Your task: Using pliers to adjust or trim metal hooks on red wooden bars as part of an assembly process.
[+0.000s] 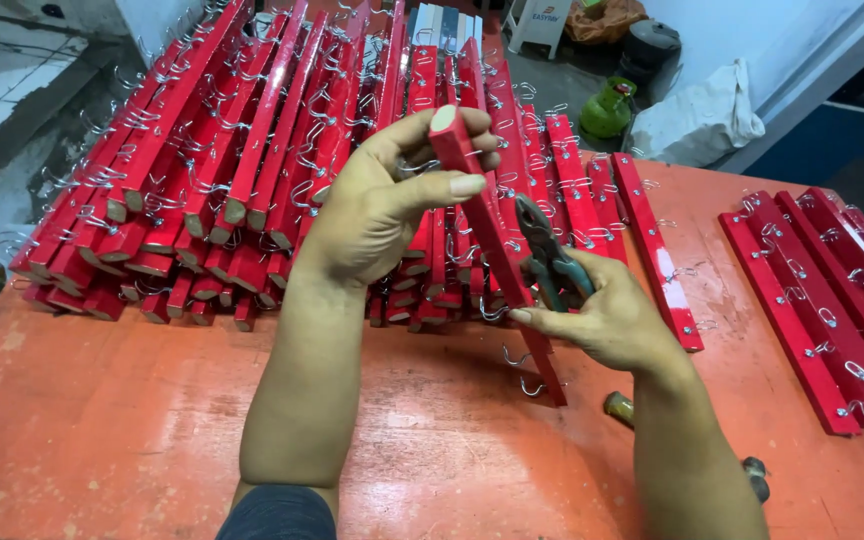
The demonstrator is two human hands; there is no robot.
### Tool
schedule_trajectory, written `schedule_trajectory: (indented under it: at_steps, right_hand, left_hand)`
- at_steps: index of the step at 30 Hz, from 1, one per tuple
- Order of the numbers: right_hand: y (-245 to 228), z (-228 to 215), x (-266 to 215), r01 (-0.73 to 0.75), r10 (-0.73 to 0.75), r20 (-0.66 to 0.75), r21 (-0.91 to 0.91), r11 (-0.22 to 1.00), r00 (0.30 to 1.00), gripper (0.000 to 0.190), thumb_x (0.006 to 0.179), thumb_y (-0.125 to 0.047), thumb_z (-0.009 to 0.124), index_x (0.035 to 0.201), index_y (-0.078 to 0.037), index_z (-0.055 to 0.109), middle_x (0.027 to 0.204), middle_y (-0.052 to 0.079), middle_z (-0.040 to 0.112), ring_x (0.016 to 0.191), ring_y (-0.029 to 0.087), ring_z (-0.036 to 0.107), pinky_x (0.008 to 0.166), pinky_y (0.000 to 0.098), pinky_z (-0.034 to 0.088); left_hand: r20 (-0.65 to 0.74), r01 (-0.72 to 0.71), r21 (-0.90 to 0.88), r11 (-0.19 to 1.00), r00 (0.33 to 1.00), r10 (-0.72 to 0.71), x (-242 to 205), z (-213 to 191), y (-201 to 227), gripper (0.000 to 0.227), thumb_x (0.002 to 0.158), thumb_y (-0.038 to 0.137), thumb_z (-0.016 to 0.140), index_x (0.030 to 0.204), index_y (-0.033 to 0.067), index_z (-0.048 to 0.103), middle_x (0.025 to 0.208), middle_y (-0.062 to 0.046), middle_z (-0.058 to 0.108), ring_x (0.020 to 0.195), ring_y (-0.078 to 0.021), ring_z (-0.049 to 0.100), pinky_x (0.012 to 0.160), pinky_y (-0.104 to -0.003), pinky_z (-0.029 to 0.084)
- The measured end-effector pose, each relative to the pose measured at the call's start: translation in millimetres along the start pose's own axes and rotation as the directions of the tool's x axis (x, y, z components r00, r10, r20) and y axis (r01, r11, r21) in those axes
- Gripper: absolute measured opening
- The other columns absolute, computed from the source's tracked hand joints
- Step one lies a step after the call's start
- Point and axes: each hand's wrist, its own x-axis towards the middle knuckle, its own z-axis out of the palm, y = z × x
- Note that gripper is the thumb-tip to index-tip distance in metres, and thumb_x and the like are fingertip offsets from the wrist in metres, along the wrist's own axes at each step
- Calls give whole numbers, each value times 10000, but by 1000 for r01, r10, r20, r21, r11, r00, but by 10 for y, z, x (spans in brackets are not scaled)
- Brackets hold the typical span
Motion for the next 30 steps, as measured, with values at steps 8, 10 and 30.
schedule_trajectory:
  at_steps: [8,10,30]
  right_hand:
    - [-496,-588,105,140,-15,224,-553,821,974,221,1000,-329,578,910,-141,651,622,-6,546,515,135,467,459,312,374]
    - [-787,-701,128,161,2,230,-690,706,973,221,995,-366,558,984,-179,675,647,-7,587,542,154,511,512,324,405]
    - [-1935,-477,229,237,223,262,-963,131,939,422,958,-538,416,1329,-364,513,1082,63,746,963,344,703,867,450,520]
  left_hand:
    - [-109,-78,263,962,988,110,73,21,-131,450,759,40,860,1160,86,663,1070,-19,656,1027,-103,621,888,-248,623]
    - [-108,-112,227,967,984,140,108,-14,-186,429,753,11,866,1123,83,661,1048,-10,649,987,-99,616,884,-240,612]
    - [-62,-72,291,954,994,94,69,-1,-88,379,791,15,817,1074,144,601,1061,-7,578,886,-119,626,817,-248,608]
